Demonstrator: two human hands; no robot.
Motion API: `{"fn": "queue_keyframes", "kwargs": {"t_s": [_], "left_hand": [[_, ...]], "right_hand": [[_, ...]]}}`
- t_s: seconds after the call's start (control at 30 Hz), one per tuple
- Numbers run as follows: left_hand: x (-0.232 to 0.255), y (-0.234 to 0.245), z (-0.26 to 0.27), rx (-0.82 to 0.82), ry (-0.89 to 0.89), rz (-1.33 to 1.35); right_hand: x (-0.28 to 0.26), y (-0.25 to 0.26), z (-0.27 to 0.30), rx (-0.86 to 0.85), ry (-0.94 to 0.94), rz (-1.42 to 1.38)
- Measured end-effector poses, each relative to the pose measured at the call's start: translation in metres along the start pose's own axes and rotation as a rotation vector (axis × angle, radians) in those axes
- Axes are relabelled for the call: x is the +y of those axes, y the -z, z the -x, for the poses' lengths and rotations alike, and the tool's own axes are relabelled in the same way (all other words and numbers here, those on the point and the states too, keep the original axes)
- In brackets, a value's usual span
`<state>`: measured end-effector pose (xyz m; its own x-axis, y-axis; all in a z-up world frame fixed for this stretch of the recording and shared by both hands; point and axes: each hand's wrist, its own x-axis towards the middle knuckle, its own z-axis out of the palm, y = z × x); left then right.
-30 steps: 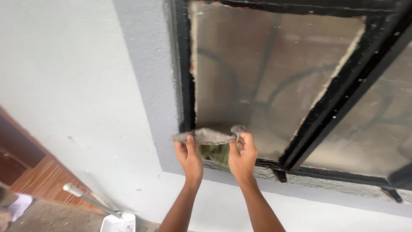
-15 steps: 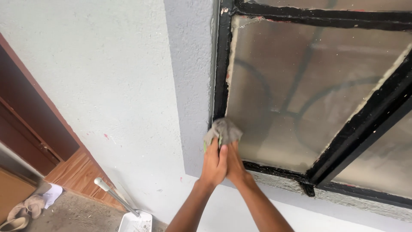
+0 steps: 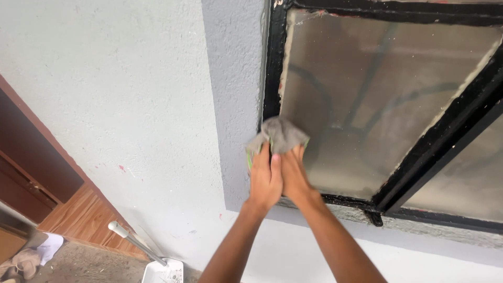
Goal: Cleaning a window pane using a spray bottle and a cloth.
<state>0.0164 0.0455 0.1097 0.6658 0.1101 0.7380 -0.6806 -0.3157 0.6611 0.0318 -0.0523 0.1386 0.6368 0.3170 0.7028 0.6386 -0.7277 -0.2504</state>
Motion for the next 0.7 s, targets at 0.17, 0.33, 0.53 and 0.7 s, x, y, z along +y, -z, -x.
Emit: {"fn": "queue_keyframes", "kwargs": {"t_s": [0.17, 0.33, 0.53, 0.7], "left_hand": [[0.032, 0.033, -0.03, -0.043, 0.162, 0.152], [-0.006, 0.026, -0.008, -0.071, 0.025, 0.145], [0.061, 0.037, -0.074, -0.091, -0.077, 0.043], [0.073, 0.033, -0.113, 0.024, -0.292, -0.026]], "right_hand": [[0.018, -0.016, 0.001, 0.13, -0.036, 0.133], [-0.01, -0.004, -0.003, 0.207, 0.041, 0.089], [-0.009, 0.032, -0.061, 0.242, 0.073, 0.242], [-0.031, 0.068, -0.105, 0.257, 0.062, 0.26]]}}
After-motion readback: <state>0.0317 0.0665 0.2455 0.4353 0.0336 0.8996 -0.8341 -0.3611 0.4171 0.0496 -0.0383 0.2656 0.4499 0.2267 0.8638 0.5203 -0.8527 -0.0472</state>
